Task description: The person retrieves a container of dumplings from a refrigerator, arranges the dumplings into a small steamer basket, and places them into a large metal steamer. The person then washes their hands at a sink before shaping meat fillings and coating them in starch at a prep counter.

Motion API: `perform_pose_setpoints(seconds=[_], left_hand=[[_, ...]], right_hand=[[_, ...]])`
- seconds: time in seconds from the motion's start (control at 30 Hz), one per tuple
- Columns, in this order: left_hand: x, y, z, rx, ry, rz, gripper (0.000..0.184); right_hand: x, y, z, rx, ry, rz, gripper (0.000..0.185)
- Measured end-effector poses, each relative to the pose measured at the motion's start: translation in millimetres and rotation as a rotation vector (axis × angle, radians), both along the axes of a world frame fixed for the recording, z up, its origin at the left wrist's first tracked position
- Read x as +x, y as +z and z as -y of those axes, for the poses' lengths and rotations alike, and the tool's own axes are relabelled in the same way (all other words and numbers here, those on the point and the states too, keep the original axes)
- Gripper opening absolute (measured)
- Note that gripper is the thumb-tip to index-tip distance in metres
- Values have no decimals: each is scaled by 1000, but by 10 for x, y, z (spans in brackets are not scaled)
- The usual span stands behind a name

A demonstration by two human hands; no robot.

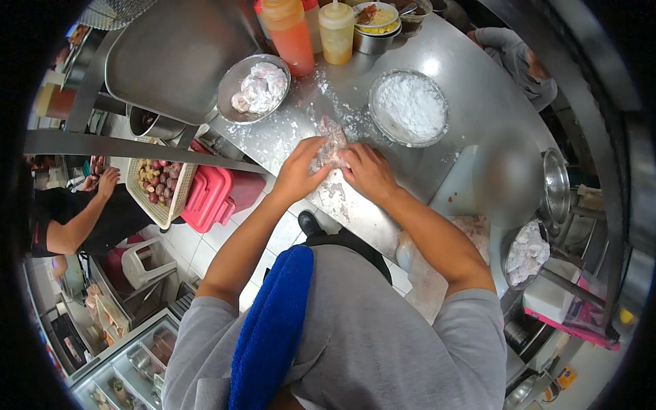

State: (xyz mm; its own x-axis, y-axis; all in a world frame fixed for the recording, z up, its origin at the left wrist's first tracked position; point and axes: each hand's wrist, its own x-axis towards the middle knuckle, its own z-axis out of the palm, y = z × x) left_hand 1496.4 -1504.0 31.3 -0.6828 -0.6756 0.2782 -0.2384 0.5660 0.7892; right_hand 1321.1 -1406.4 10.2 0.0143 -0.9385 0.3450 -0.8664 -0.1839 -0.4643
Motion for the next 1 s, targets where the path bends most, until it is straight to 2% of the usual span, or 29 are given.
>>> perform_pose_setpoints(seconds=[0.03,0.13,0.17,0.53,0.7,0.93,1.0], left_hand=[[58,-45,1,-182,66,-74,41],[220,-217,-66,-143,80,-11,40],[231,-271,-104,-239,74,-10,35],[-6,-290,-202,-215,110,-24,20],[-61,-255,-177,-253,49,-36,12],[-41,-143,-134,-209,43,1,15],[-16,-76,-153,-135,88,42,25]], right_hand=[[-3,3,4,1,-1,1,41],[-13,24,25,-26,4,57,39],[-15,40,31,-29,11,79,38],[-103,23,51,29,70,129,39],[-116,47,72,21,72,118,38],[-148,118,123,-26,92,116,39],[-160,130,131,47,77,161,38]])
